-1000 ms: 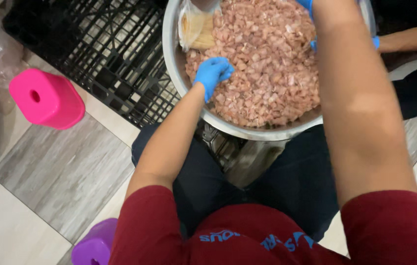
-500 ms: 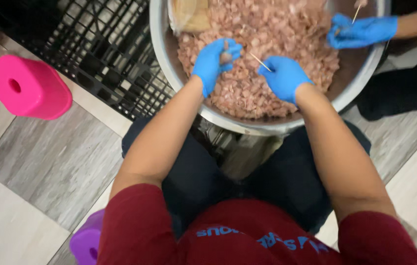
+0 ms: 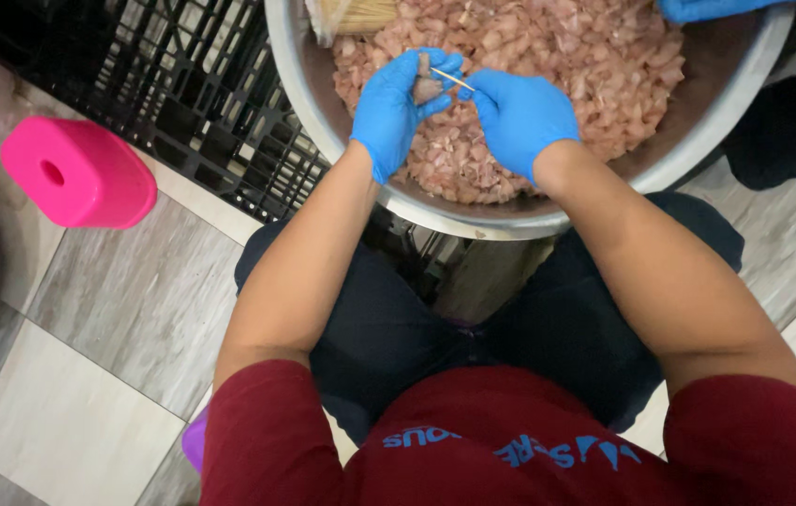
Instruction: The person sits on the floor in front of a large metal bowl filled with raw meat chunks and threads pieces of meat onto bamboo skewers by hand, one skewer at a time, taking meat from the bowl and pushing it down the stick. Another gloved person works at the same bowl nearby.
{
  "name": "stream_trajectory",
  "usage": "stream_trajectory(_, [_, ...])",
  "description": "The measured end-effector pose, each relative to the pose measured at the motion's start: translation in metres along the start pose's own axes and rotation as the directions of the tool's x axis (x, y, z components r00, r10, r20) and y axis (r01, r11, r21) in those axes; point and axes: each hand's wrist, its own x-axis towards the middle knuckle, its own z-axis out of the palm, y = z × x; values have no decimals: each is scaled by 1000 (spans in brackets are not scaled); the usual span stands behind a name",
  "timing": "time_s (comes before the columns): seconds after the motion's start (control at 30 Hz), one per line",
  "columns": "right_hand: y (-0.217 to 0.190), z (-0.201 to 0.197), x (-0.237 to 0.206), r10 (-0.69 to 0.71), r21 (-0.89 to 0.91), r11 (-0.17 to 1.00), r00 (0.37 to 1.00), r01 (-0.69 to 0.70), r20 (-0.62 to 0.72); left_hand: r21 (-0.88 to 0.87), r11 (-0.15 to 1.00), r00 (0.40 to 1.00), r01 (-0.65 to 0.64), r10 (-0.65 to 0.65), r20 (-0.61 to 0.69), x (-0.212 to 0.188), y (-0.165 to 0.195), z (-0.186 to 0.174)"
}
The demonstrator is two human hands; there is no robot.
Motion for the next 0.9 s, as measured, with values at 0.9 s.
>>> stream_trajectory(0.9, [0, -14, -2, -57, -142, 988, 997, 63, 46, 171, 985, 1000, -19, 16, 18, -4, -18, 9])
